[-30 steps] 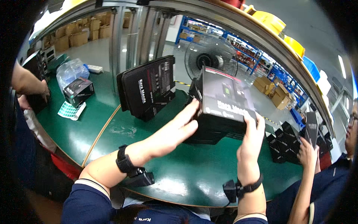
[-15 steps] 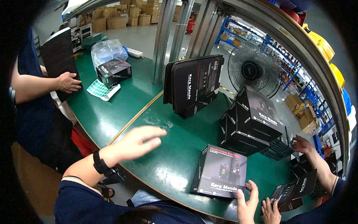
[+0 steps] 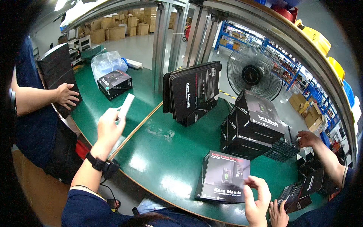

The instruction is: Apply labels to electronic product boxes and stack them on the assembly line workstation.

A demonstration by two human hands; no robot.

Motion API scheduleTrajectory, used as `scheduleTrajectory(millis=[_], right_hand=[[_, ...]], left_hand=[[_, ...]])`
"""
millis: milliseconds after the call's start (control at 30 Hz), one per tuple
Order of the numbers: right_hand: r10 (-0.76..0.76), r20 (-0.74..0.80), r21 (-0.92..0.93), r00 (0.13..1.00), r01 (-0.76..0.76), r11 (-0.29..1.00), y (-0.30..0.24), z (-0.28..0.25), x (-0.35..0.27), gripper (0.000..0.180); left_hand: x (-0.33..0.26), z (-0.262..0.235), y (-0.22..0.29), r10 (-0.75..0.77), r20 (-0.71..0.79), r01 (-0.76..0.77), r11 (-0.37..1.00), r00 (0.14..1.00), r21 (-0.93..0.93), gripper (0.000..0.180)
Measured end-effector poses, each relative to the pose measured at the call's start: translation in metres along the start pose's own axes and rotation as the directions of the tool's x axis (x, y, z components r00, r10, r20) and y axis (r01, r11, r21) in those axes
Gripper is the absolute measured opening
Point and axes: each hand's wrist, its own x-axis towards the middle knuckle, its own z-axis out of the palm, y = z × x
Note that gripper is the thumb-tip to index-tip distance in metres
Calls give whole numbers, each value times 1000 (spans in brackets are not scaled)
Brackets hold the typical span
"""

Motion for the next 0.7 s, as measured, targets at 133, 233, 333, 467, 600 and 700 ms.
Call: scheduleTrajectory(millis=[133,233,333,467,600,700], right_hand=[[10,340,354,940,-137,925,-29,43,20,46],[68,542,435,838,-348,831,-49,78,22,72],[-64,420,547,905,-196,814,-51,90,21,54],[175,476,462,862,-414,784,-36,47,11,35],[82,612,331,787,-349,877,-22,25,-7,38],[-68,595,354,801,-185,917,-15,25,-21,31]], left_hand=[[-41,-34,116,189,183,-121,936,965,-331,10],[-56,-44,173,348,274,-133,801,897,-583,18],[-60,-48,199,502,400,-36,655,767,-754,30],[-54,-65,192,482,294,-59,592,826,-804,34],[-57,-65,194,262,472,236,607,842,-759,45],[-68,-51,205,383,777,762,232,500,-605,39]])
